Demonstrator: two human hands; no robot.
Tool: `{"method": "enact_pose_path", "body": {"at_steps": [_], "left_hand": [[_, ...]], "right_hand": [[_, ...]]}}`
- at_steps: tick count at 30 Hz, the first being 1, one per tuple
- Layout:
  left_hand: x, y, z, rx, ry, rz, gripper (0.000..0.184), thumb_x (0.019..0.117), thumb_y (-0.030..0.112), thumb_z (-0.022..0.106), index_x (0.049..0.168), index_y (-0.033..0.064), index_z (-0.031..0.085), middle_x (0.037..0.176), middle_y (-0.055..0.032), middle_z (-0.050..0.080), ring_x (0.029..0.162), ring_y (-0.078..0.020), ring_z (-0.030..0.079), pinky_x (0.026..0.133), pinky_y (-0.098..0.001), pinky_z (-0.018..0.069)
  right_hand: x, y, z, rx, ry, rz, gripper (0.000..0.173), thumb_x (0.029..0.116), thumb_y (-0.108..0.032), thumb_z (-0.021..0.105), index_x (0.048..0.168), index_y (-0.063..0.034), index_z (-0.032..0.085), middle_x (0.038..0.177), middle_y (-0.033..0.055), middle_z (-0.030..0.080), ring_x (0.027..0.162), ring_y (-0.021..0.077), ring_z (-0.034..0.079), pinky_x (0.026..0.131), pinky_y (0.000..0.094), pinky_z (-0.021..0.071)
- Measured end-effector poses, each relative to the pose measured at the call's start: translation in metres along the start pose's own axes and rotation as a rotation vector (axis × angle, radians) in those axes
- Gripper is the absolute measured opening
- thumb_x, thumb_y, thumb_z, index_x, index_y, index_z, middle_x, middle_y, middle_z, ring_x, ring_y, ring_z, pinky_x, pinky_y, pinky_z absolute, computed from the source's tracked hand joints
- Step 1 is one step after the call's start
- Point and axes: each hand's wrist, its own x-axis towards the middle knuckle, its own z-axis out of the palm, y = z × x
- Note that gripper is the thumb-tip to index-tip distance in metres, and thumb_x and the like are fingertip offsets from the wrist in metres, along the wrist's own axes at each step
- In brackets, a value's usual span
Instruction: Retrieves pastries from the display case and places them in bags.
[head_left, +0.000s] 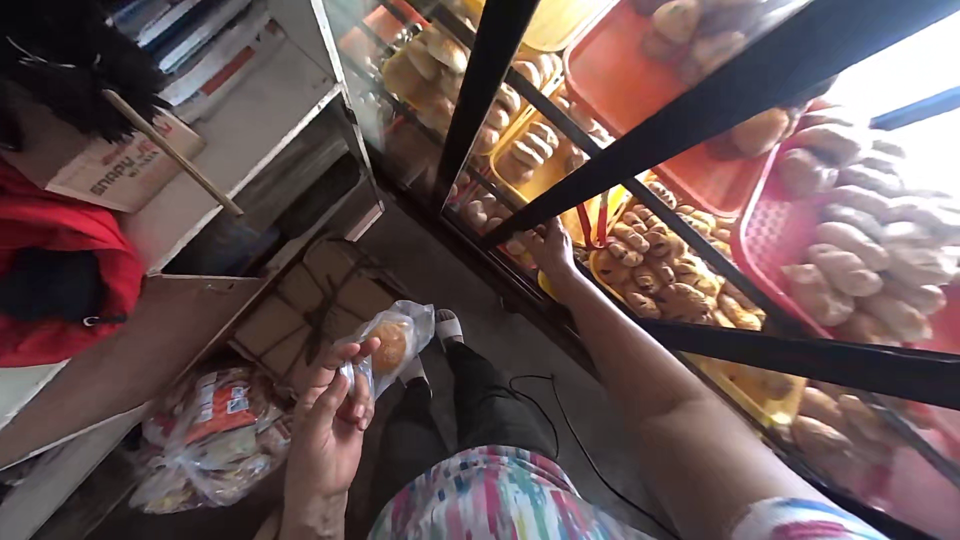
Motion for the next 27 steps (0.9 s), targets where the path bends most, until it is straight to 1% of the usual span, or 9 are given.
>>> {"method": "enact_pose_path", "body": {"at_steps": [2, 6, 10, 13, 17, 20, 23, 25, 27], "left_hand": [[0.000, 0.000, 0.004, 0.024, -0.014, 0.004, 0.032, 0.1033, 0.016, 0.046, 0.126, 0.0033, 0.065, 0.135, -0.0215, 0.062, 0.060, -0.0054, 0.057, 0.049, -0.0176, 0.0441], [0.000, 0.003, 0.006, 0.060, -0.011, 0.004, 0.031, 0.1030, 0.016, 0.045, 0.124, 0.0035, 0.065, 0.133, -0.0215, 0.063, 0.059, -0.0056, 0.057, 0.048, -0.0179, 0.0446], [-0.001, 0.005, 0.002, 0.084, -0.012, -0.015, 0.031, 0.1032, 0.019, 0.048, 0.125, 0.0046, 0.065, 0.135, -0.0205, 0.062, 0.060, -0.0053, 0.057, 0.048, -0.0178, 0.0445], [-0.003, 0.005, 0.000, 0.044, -0.009, -0.012, 0.032, 0.1032, 0.017, 0.046, 0.126, 0.0034, 0.064, 0.134, -0.0207, 0.062, 0.060, -0.0061, 0.057, 0.048, -0.0186, 0.0447], [-0.002, 0.003, -0.005, 0.005, -0.005, -0.004, 0.032, 0.1035, 0.016, 0.044, 0.126, 0.0045, 0.064, 0.133, -0.0204, 0.063, 0.059, -0.0061, 0.057, 0.048, -0.0183, 0.0451], [0.004, 0.001, -0.003, -0.012, -0.007, -0.019, 0.030, 0.1037, 0.017, 0.046, 0.124, 0.0053, 0.066, 0.131, -0.0194, 0.065, 0.059, -0.0059, 0.058, 0.048, -0.0179, 0.0454], [0.006, -0.001, 0.000, -0.004, -0.001, -0.023, 0.031, 0.1029, 0.018, 0.047, 0.124, 0.0057, 0.067, 0.132, -0.0197, 0.065, 0.059, -0.0055, 0.058, 0.048, -0.0176, 0.0447], [0.005, 0.001, -0.002, 0.028, -0.008, -0.031, 0.031, 0.1023, 0.020, 0.050, 0.125, 0.0060, 0.065, 0.132, -0.0194, 0.064, 0.059, -0.0052, 0.057, 0.047, -0.0174, 0.0436], [0.005, 0.002, -0.003, 0.064, -0.008, -0.037, 0.030, 0.1009, 0.023, 0.055, 0.124, 0.0100, 0.067, 0.132, -0.0142, 0.065, 0.060, -0.0038, 0.057, 0.047, -0.0165, 0.0438]], "right_hand": [[0.016, -0.009, 0.004, 0.116, 0.026, -0.034, 0.042, 0.0980, -0.031, 0.070, 0.125, 0.0012, 0.064, 0.112, 0.0210, 0.070, 0.102, 0.0308, 0.069, 0.095, 0.0530, 0.0544], [0.018, -0.001, -0.005, 0.013, 0.008, -0.116, 0.036, 0.1006, -0.031, 0.065, 0.114, 0.0020, 0.071, 0.107, 0.0220, 0.073, 0.106, 0.0347, 0.070, 0.099, 0.0578, 0.0510], [-0.021, 0.029, -0.030, 0.067, 0.034, -0.094, 0.037, 0.0995, -0.027, 0.067, 0.121, 0.0025, 0.066, 0.112, 0.0217, 0.071, 0.106, 0.0328, 0.069, 0.098, 0.0560, 0.0516], [-0.049, 0.093, -0.050, 0.099, 0.087, -0.028, 0.040, 0.0977, -0.037, 0.069, 0.127, -0.0094, 0.066, 0.111, 0.0151, 0.071, 0.097, 0.0276, 0.070, 0.088, 0.0564, 0.0565], [-0.096, 0.120, -0.062, -0.006, 0.197, 0.203, 0.040, 0.1016, -0.032, 0.061, 0.121, 0.0022, 0.068, 0.109, 0.0201, 0.072, 0.102, 0.0291, 0.070, 0.097, 0.0506, 0.0543], [-0.128, 0.098, -0.038, -0.332, -0.129, 0.248, 0.044, 0.1062, -0.032, 0.051, 0.123, 0.0065, 0.067, 0.123, 0.0261, 0.068, 0.120, 0.0383, 0.064, 0.107, 0.0544, 0.0472], [-0.105, 0.057, -0.006, -0.809, -0.423, -0.011, 0.039, 0.1039, -0.026, 0.054, 0.127, 0.0035, 0.065, 0.143, 0.0247, 0.056, 0.141, 0.0399, 0.046, 0.120, 0.0549, 0.0300], [-0.086, 0.062, 0.013, -1.038, -0.507, -0.078, 0.040, 0.1011, -0.017, 0.056, 0.130, 0.0108, 0.059, 0.146, 0.0339, 0.048, 0.144, 0.0478, 0.038, 0.123, 0.0609, 0.0204], [-0.077, 0.071, 0.019, -1.150, -0.618, -0.048, 0.045, 0.0996, -0.011, 0.056, 0.135, 0.0166, 0.053, 0.145, 0.0393, 0.047, 0.142, 0.0544, 0.038, 0.120, 0.0677, 0.0236]]}}
